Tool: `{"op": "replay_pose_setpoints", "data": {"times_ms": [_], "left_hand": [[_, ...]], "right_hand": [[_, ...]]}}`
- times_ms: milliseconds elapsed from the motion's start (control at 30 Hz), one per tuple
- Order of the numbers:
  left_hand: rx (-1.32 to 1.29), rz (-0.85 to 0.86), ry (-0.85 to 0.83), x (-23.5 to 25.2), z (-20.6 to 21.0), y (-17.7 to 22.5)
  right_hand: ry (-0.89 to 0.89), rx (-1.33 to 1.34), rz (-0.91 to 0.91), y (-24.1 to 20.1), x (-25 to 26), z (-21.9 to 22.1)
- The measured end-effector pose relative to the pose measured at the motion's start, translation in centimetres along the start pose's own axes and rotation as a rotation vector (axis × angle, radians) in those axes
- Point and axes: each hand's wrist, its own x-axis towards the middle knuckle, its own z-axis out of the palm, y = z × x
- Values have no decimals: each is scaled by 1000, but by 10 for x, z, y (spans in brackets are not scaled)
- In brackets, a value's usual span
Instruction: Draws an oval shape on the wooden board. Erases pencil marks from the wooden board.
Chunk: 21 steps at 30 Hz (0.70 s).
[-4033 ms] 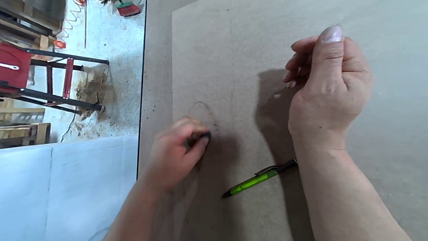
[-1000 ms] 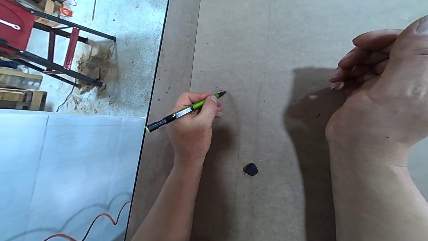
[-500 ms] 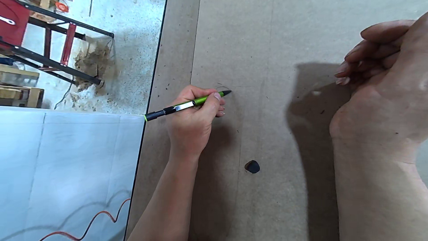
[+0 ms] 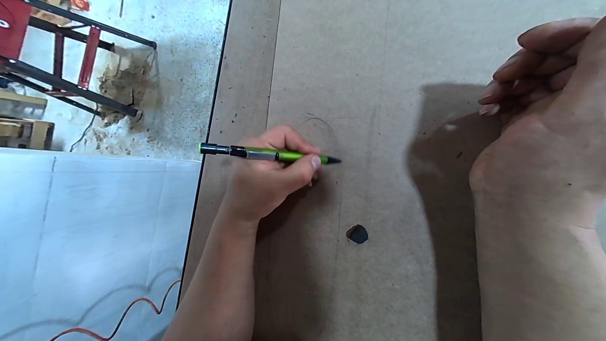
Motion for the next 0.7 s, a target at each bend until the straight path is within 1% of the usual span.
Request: {"op": "replay_pose_setpoints", "data": {"times_ms": [67, 133, 267, 433, 500, 633, 700], "left_hand": [[18, 9, -106, -5, -6, 2], [37, 22, -156, -5, -7, 2], [28, 36, -213, -5, -9, 1], [43, 58, -253, -5, -11, 0], [53, 53, -250, -4, -11, 1], [51, -5, -103, -7, -4, 3], [48, -8, -85, -7, -3, 3]], "right_hand": [[-2, 5, -10, 0, 0, 0], [-6, -3, -14, 1, 0, 0], [-27, -1, -42, 5, 1, 0], [-27, 1, -34, 4, 1, -1], [-25, 5, -30, 4, 1, -1], [-22, 22, -24, 5, 1, 0], [-22, 21, -29, 6, 1, -1]]}}
